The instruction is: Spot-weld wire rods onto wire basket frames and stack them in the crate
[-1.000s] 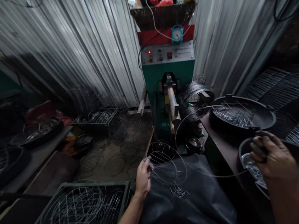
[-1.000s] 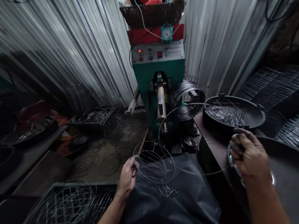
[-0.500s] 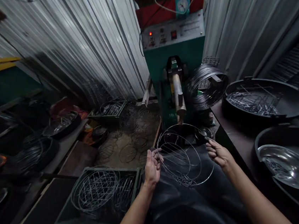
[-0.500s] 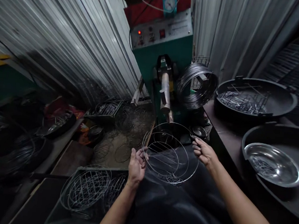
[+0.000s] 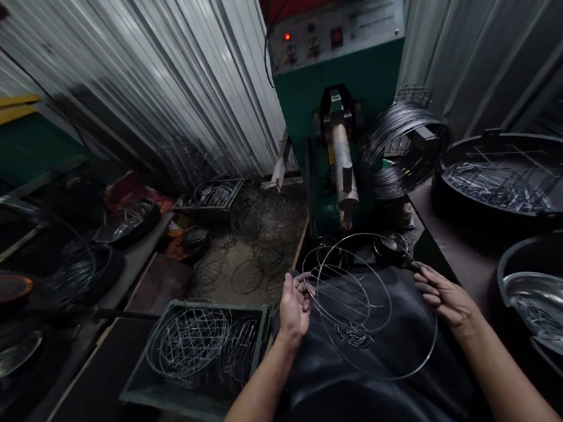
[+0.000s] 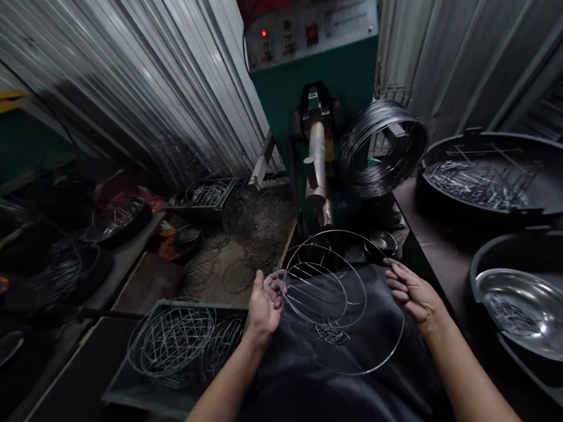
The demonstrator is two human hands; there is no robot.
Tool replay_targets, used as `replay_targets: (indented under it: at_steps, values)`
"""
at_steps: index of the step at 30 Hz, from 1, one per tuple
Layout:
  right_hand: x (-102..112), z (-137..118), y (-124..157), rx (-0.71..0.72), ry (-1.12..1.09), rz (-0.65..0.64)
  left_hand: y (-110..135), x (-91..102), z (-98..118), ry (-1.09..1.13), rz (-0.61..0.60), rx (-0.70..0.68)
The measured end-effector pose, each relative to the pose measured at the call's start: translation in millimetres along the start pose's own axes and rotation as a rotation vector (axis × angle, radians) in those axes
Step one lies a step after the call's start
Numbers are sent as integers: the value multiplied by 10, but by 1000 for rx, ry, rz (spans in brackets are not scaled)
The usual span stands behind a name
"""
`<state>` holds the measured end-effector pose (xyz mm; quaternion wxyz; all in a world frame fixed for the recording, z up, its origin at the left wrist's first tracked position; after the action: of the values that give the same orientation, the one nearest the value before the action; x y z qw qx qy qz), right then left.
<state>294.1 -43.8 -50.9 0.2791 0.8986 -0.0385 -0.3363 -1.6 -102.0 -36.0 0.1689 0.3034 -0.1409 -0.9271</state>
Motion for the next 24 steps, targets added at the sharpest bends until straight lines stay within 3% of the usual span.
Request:
replay_targets:
  at_steps: [6, 10, 17, 20, 24]
  values:
    - [2, -93, -36, -57, 39, -28, 59, -276, -183, 22, -129, 104]
    - [114, -245, -152, -60, 147, -30, 99, -349, -385, 11, -189, 199]
    - [373, -166, -391, -34, 688, 238, 124, -325, -562, -66, -132, 190]
    - [398, -112, -425, 28, 829, 251, 112, -307, -557, -78, -97, 185]
    - [424, -123, -440, -9, 763, 182, 114, -326, -533, -55, -114, 202]
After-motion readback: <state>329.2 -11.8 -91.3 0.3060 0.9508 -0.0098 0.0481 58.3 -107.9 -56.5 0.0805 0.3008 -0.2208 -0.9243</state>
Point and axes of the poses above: each hand's wrist, its own y-axis away from the middle knuckle, its own x-axis out of the back of the hand, z = x × y, the point moved 2 cm from there along -y, towards the middle knuckle, and after that the axes turned 2 degrees about x, right-handed, at the moved point
